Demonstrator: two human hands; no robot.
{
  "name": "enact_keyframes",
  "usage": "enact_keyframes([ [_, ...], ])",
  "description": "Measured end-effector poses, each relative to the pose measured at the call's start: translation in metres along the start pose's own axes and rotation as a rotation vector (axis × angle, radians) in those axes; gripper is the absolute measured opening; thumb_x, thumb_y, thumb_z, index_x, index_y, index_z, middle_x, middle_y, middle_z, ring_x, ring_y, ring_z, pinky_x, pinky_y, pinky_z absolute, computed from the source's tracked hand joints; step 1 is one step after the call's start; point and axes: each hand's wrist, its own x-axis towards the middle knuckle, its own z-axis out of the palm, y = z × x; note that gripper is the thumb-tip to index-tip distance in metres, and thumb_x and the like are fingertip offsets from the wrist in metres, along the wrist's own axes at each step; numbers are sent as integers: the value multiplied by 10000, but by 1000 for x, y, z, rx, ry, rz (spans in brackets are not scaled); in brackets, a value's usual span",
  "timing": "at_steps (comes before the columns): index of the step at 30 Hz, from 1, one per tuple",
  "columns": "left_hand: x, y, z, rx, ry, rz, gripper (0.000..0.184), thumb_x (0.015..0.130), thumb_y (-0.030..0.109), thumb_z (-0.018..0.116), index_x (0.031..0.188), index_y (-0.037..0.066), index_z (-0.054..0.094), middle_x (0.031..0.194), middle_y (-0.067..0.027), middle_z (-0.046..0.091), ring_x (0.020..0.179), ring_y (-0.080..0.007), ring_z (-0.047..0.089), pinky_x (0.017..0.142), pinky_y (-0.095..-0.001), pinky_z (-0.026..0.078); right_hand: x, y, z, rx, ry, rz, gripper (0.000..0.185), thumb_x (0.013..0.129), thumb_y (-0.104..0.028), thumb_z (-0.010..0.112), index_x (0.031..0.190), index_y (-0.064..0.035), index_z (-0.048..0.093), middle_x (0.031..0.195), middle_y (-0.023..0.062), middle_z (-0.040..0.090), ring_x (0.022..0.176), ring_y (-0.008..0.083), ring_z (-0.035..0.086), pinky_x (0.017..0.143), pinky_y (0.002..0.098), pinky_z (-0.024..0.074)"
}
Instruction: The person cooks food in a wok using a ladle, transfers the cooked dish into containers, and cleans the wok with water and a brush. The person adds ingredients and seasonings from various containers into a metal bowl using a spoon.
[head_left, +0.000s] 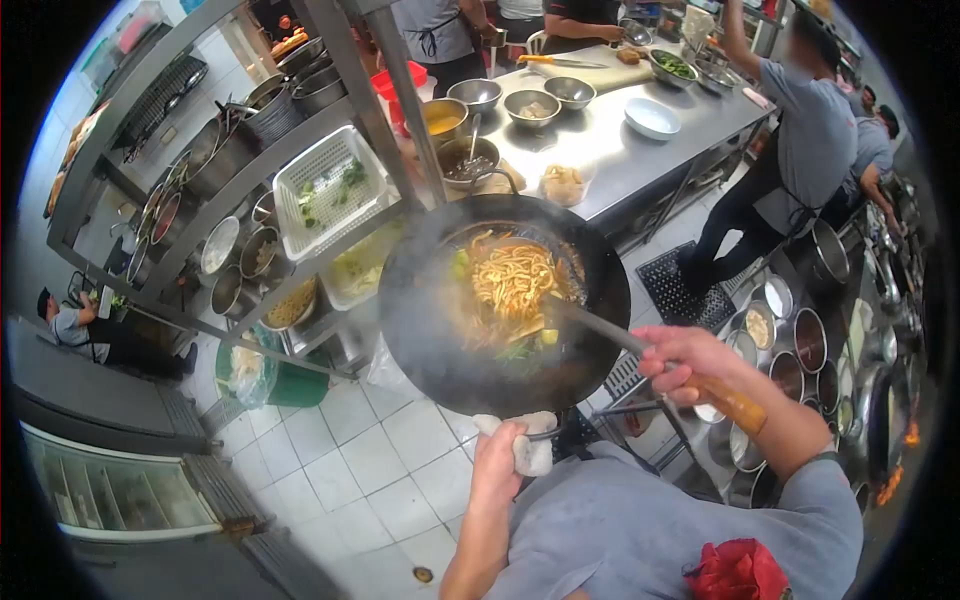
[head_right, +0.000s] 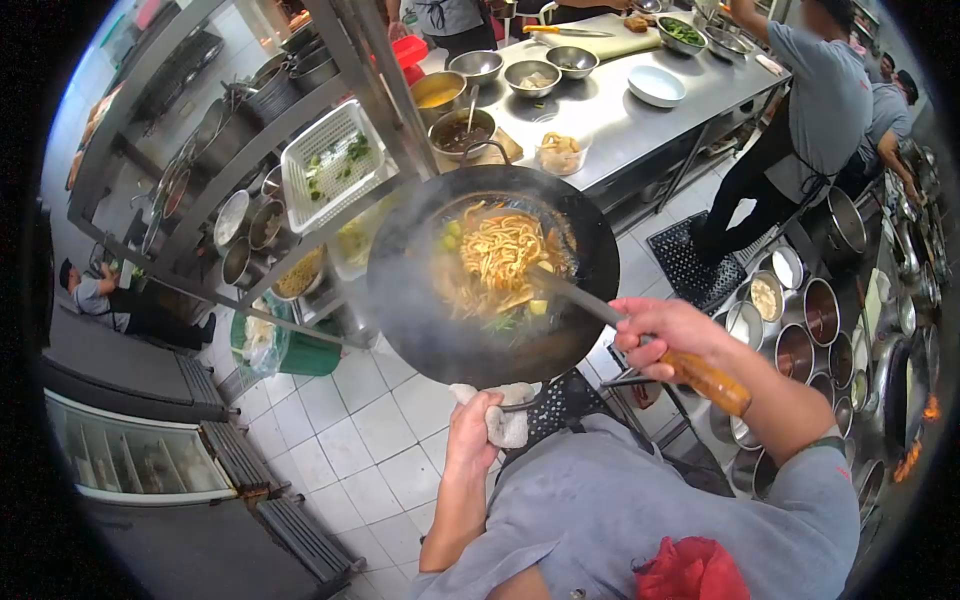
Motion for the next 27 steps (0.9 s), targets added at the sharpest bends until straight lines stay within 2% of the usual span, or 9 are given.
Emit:
enact_keyframes([
  [9,14,3,34,41,-59,18,243,862,54,569,1060,-84,588,1006,-180,673,902,-254,679,778,-389,564,-38,-67,-5,77,-2,-163,227,961,-58,465,1186,-36,444,804,44,514,469,4,418,323,197,343],
  [12,19,-1,48,16,18,71,217,859,46,587,1025,-94,593,964,-176,671,852,-263,684,772,-394,575,-45,-88,-10,142,-68,-218,211,978,-70,456,1186,-34,440,803,43,508,466,-1,422,310,195,352],
  [15,22,-2,50,43,53,50,214,860,53,582,1029,-77,590,993,-173,673,905,-263,681,780,-392,562,-53,-112,-13,161,-50,-262,193,998,-89,447,1184,-36,439,799,41,501,466,-6,420,307,196,369],
  [20,11,8,78,36,129,23,193,856,24,566,1009,-92,581,950,-169,660,852,-266,671,750,-400,562,-49,-150,-34,230,-173,-335,137,1025,-98,418,1145,-40,452,811,35,485,481,-2,448,304,194,395],
  [27,12,2,83,16,188,37,252,841,-14,555,1082,-86,536,989,-182,649,874,-263,668,750,-391,558,-19,-193,-76,216,-177,-396,113,1013,-94,447,1119,-56,462,811,32,491,484,-6,444,302,194,389],
])
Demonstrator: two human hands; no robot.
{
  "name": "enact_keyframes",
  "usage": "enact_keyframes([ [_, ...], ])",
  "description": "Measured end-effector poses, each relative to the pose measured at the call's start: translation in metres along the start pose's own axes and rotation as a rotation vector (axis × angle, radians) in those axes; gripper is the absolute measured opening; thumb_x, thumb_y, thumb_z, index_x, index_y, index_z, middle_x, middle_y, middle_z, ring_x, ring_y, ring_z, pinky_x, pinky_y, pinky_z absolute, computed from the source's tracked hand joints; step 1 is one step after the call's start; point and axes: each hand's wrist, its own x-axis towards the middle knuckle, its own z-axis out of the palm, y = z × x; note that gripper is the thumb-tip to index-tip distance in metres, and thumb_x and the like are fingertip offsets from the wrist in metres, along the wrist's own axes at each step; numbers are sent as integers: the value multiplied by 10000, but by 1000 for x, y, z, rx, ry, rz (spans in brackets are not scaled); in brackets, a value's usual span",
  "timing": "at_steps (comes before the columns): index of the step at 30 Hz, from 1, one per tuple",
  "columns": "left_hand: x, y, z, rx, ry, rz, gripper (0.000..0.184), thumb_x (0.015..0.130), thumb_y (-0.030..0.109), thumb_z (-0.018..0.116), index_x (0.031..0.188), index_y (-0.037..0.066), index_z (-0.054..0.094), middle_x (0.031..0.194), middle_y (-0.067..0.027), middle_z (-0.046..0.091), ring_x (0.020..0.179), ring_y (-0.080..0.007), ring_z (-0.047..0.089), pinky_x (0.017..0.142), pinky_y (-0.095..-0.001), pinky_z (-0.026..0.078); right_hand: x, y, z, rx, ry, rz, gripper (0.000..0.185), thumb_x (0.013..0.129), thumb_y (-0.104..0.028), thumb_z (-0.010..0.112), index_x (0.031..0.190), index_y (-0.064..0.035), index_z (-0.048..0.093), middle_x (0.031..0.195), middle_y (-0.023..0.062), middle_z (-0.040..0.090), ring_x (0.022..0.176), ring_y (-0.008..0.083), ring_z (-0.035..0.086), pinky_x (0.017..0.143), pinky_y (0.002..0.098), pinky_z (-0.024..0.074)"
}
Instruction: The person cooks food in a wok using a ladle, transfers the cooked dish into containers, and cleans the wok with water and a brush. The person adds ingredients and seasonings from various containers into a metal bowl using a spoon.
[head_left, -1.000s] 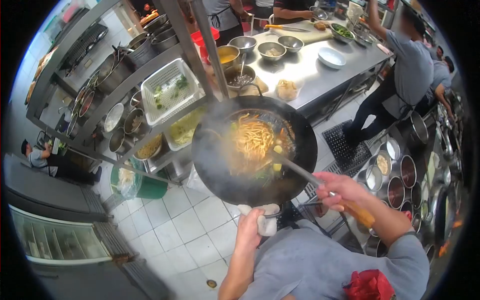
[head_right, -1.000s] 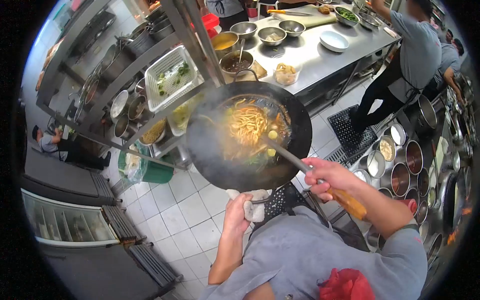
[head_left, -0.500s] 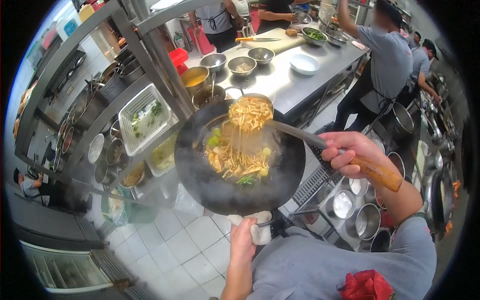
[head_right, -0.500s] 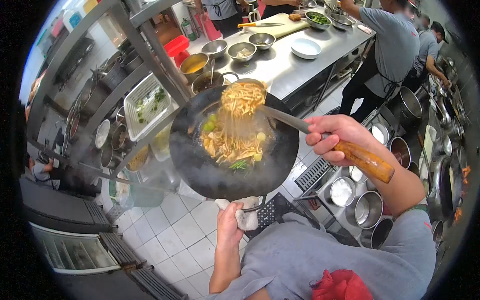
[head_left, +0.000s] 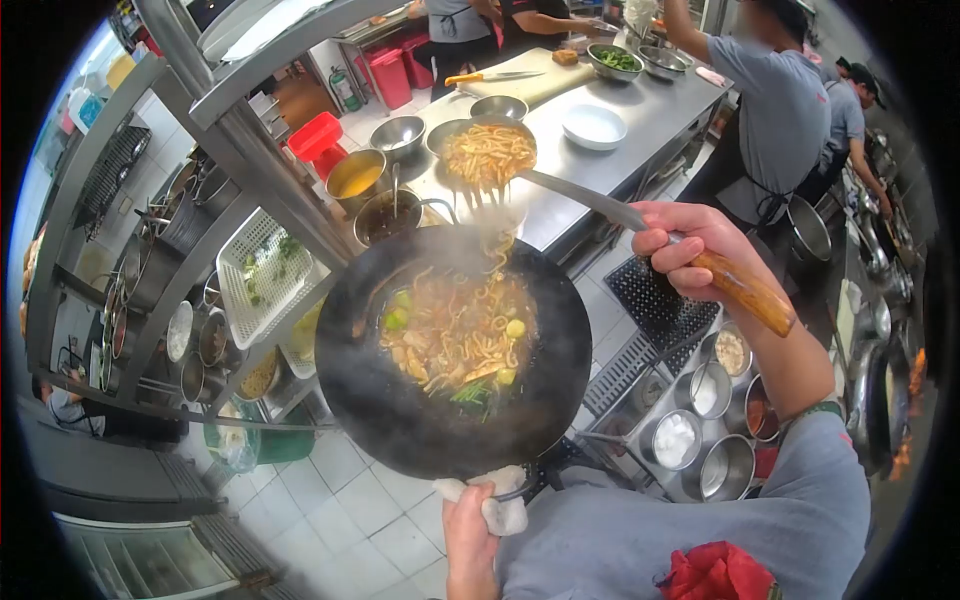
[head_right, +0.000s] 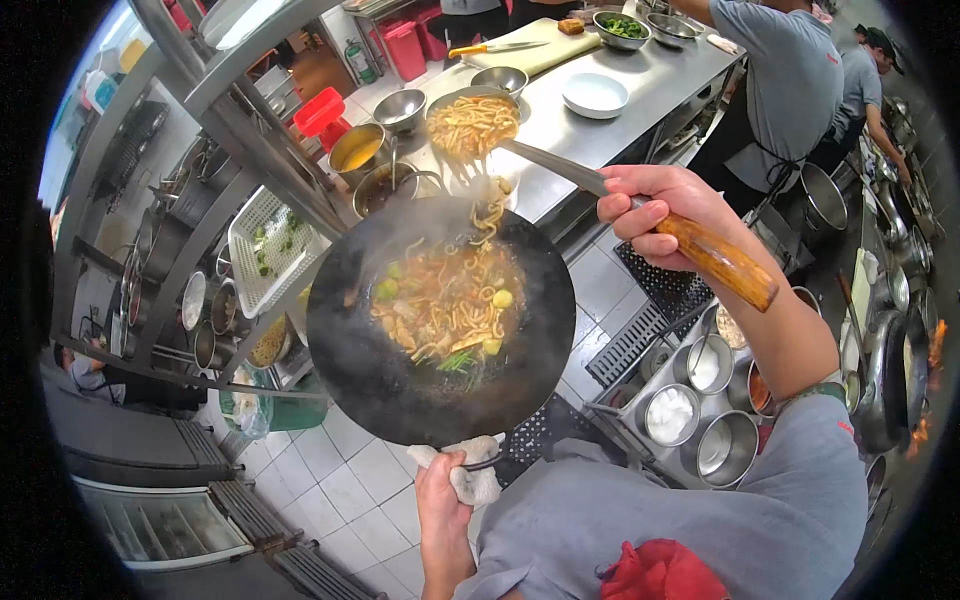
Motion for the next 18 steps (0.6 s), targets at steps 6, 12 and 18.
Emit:
enact_keyframes([
  [6,1,-9,5,2,111,67,179,832,26,582,936,-117,606,908,-206,677,814,-309,700,724,-438,585,37,-3,-44,-264,118,19,270,976,-92,498,1244,-81,466,777,11,475,471,13,407,318,203,380],
  [12,-8,-6,17,-20,127,63,213,829,53,592,958,-117,605,925,-219,678,823,-327,697,746,-453,580,53,4,-70,-580,198,17,475,913,-63,521,1374,-86,409,770,2,481,476,30,396,358,212,368],
  [18,-8,-12,26,-41,162,64,240,826,78,608,979,-106,617,946,-215,680,828,-322,686,760,-450,570,68,15,-86,-1025,222,-26,600,915,-97,544,1471,-67,321,748,12,468,495,79,431,374,255,379],
])
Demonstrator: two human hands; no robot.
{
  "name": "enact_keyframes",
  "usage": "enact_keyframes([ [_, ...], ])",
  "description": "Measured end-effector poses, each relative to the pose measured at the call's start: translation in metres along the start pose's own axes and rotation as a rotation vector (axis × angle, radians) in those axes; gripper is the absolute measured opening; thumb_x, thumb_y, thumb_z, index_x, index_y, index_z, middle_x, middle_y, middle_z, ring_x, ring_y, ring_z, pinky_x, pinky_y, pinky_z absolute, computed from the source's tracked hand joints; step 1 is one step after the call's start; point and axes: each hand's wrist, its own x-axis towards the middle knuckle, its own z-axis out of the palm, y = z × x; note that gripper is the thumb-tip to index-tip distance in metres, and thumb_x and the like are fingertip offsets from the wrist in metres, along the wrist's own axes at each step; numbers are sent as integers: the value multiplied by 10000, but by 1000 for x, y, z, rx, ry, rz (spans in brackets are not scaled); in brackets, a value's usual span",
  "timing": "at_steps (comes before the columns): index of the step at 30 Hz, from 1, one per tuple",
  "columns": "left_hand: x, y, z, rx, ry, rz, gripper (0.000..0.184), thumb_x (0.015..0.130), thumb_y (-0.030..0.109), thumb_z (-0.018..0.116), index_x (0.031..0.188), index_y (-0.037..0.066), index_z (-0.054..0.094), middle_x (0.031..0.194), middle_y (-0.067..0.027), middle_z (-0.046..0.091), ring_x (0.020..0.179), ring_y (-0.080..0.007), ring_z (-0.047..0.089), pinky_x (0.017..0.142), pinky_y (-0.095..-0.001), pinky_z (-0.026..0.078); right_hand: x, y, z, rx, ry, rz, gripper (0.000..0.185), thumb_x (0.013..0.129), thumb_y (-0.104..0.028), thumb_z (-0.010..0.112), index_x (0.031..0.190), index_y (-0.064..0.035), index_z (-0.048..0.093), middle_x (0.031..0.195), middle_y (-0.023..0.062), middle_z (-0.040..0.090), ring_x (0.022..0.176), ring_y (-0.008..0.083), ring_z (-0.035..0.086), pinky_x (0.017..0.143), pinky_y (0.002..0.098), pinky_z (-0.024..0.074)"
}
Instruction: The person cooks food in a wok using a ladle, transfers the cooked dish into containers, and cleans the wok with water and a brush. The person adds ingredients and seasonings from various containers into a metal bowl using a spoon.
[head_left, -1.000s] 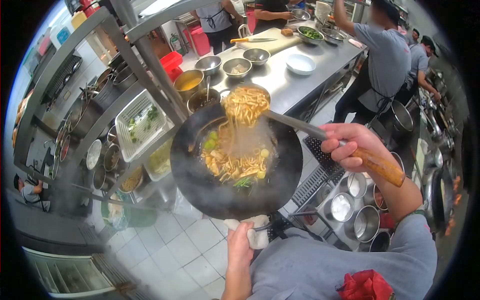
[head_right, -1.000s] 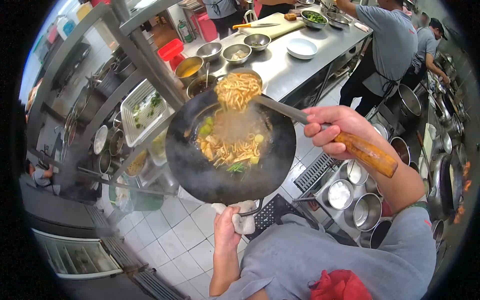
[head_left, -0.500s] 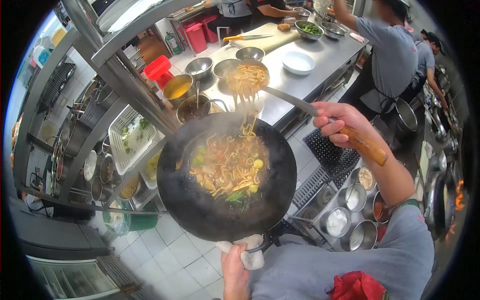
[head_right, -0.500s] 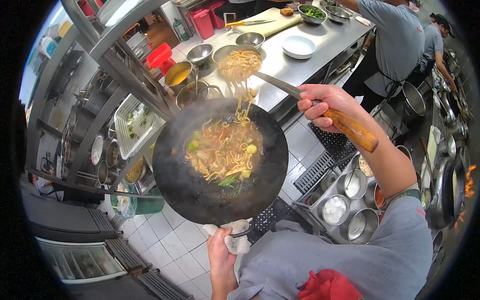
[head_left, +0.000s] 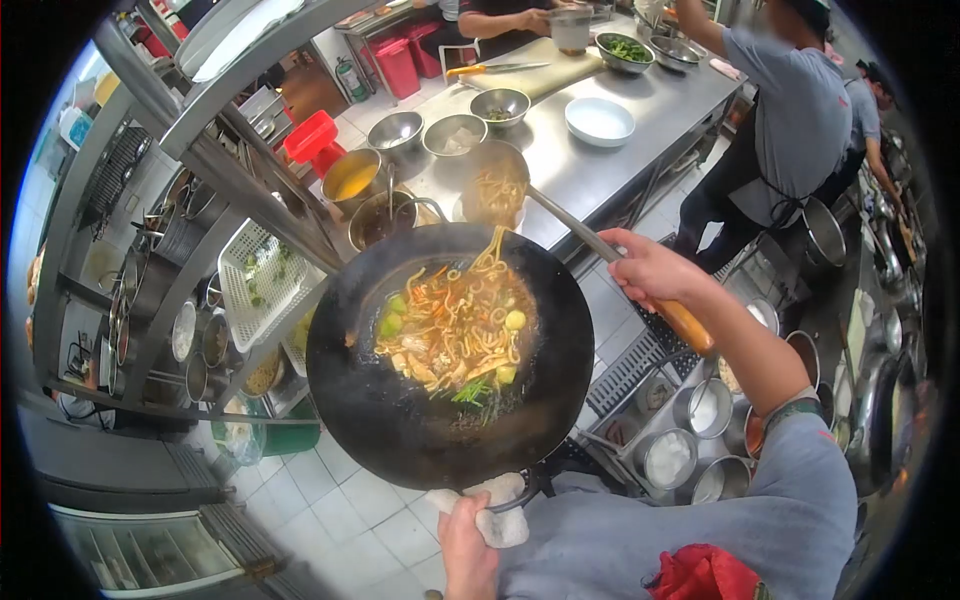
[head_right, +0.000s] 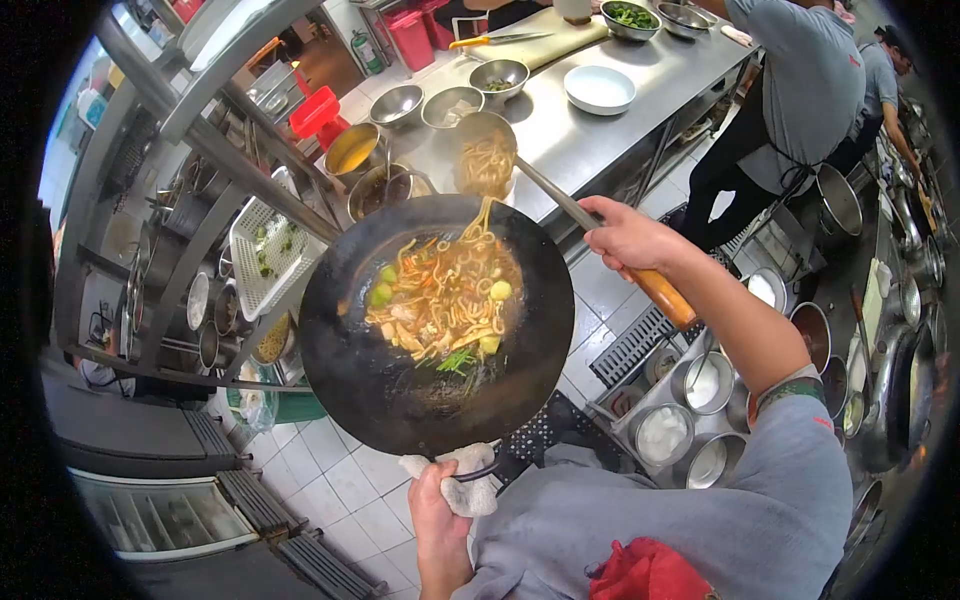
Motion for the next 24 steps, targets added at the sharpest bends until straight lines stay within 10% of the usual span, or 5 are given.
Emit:
enact_keyframes([
  [5,-1,-4,4,-17,-8,3,250,829,95,608,983,-102,624,957,-209,682,838,-316,684,765,-442,565,6,27,3,-690,188,-348,642,891,-85,535,1478,-15,283,988,270,659,923,448,640,848,506,485],
  [24,7,-18,69,-213,-167,-62,245,867,122,552,1005,-61,638,1003,-179,691,918,-292,680,842,-423,551,-69,-22,15,-1067,150,-328,671,866,-39,518,1489,21,276,914,307,641,858,468,626,799,522,483],
])
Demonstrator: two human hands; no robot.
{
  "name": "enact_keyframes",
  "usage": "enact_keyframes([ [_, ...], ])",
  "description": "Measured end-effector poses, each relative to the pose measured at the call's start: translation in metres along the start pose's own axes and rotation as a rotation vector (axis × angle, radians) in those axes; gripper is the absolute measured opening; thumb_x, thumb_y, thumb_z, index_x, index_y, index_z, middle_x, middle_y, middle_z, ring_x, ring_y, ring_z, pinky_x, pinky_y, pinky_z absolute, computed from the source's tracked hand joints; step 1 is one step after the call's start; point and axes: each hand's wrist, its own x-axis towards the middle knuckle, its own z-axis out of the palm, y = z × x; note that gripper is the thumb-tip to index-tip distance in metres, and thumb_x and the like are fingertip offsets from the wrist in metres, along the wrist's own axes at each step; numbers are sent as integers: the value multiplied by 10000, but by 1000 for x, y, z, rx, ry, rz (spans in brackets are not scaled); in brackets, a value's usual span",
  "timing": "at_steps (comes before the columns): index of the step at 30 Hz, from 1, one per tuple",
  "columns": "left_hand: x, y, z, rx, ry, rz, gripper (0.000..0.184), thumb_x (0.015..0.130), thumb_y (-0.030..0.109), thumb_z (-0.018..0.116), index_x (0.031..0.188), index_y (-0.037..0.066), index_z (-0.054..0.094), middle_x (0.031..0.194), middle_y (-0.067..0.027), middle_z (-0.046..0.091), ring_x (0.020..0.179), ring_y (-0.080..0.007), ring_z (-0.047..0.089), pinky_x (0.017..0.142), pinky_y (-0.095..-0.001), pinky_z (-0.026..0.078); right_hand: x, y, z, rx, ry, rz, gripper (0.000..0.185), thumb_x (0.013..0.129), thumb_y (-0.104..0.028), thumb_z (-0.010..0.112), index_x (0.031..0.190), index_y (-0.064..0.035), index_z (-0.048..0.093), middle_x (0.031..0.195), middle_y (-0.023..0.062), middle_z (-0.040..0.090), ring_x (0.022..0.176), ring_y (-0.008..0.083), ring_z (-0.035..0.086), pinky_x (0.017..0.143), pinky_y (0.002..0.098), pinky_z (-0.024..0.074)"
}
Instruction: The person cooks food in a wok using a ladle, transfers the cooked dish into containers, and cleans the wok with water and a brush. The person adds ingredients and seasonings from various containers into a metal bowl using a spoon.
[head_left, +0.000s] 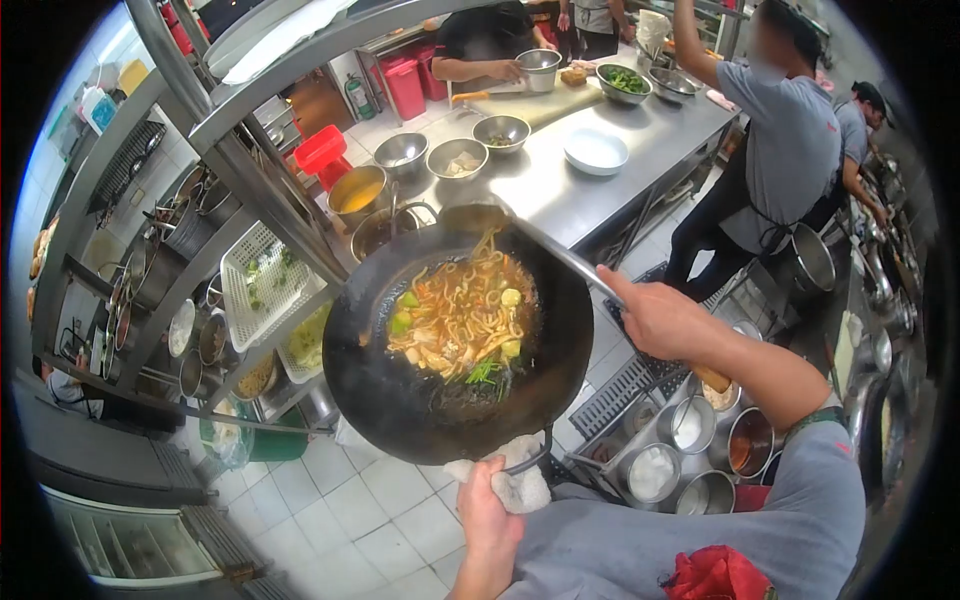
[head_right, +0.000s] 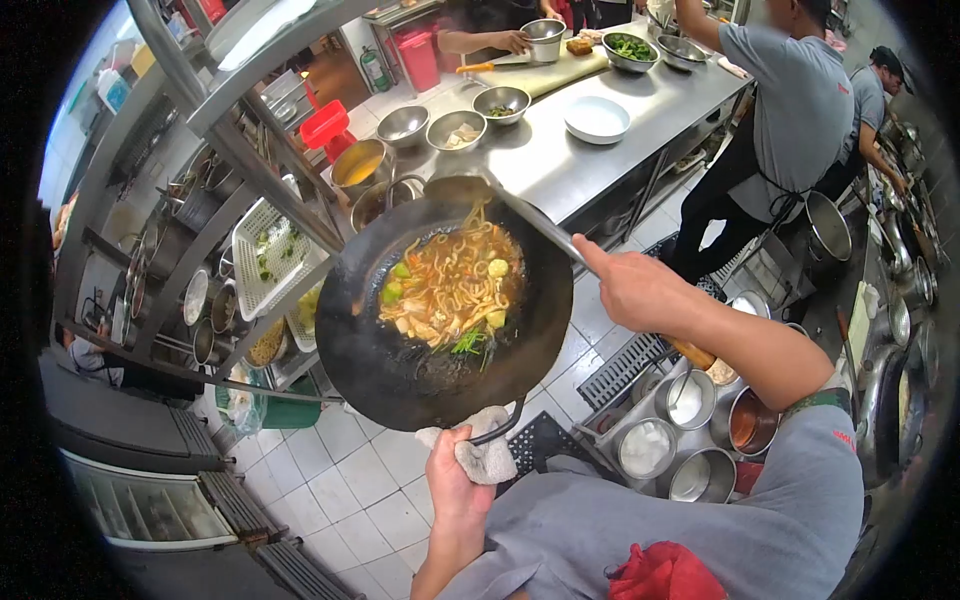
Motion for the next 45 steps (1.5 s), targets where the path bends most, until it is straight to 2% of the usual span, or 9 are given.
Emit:
enact_keyframes([
  [6,1,2,10,-38,-78,-8,250,872,127,552,1014,-59,640,998,-174,693,918,-288,682,841,-422,552,-12,-28,-13,164,-289,28,668,860,-79,489,1495,-27,289,866,323,651,818,467,647,768,537,502],
  [16,-15,2,-54,81,-62,0,266,867,47,580,1113,-54,570,1028,-124,646,938,-233,646,829,-372,526,-45,-43,-35,229,-142,124,654,856,-50,543,1479,-78,342,872,274,658,816,448,659,757,477,519],
  [21,-44,11,-89,133,-3,23,267,865,46,603,1118,-29,563,1000,-102,636,930,-208,636,811,-364,523,-21,-39,17,281,-102,-68,649,864,-59,566,1479,-120,366,903,223,655,832,381,666,797,431,503],
  [28,-84,32,-141,127,62,38,280,873,50,605,1140,-16,552,1006,-92,634,928,-190,631,809,-346,519,-62,-118,25,313,-480,-78,634,868,-81,571,1468,-142,376,900,201,647,795,345,658,756,423,506],
  [32,-110,32,-175,100,106,127,195,870,54,602,1040,-40,592,953,-112,653,876,-207,656,785,-365,543,-85,-144,36,259,-342,80,626,865,-80,577,1458,-140,386,852,193,628,764,320,650,727,418,503],
  [37,-132,25,-199,115,128,171,267,882,55,596,1137,-24,580,1003,-91,653,858,-162,627,753,-324,517,-116,-169,91,300,-349,59,557,881,-103,564,1410,-90,394,868,207,630,860,384,645,815,443,490],
  [38,-132,20,-206,132,129,163,267,879,55,598,1134,-22,579,1003,-87,650,863,-157,622,754,-320,513,-123,-165,108,319,-363,-22,561,895,-101,561,1424,-96,376,864,170,646,724,301,641,694,403,511],
  [41,-125,7,-225,183,200,235,267,862,56,602,1117,-19,574,999,-79,638,877,-149,608,761,-313,501,-130,-224,117,790,-743,421,525,923,-52,506,1423,-112,357,681,0,471,443,82,435,373,254,374],
  [45,-107,-9,-262,190,230,344,239,830,52,600,1058,-13,566,989,-81,622,889,-167,599,776,-319,491,-147,-257,165,1265,-978,550,506,951,-91,533,1425,-119,358,753,5,480,483,67,440,400,260,411],
])
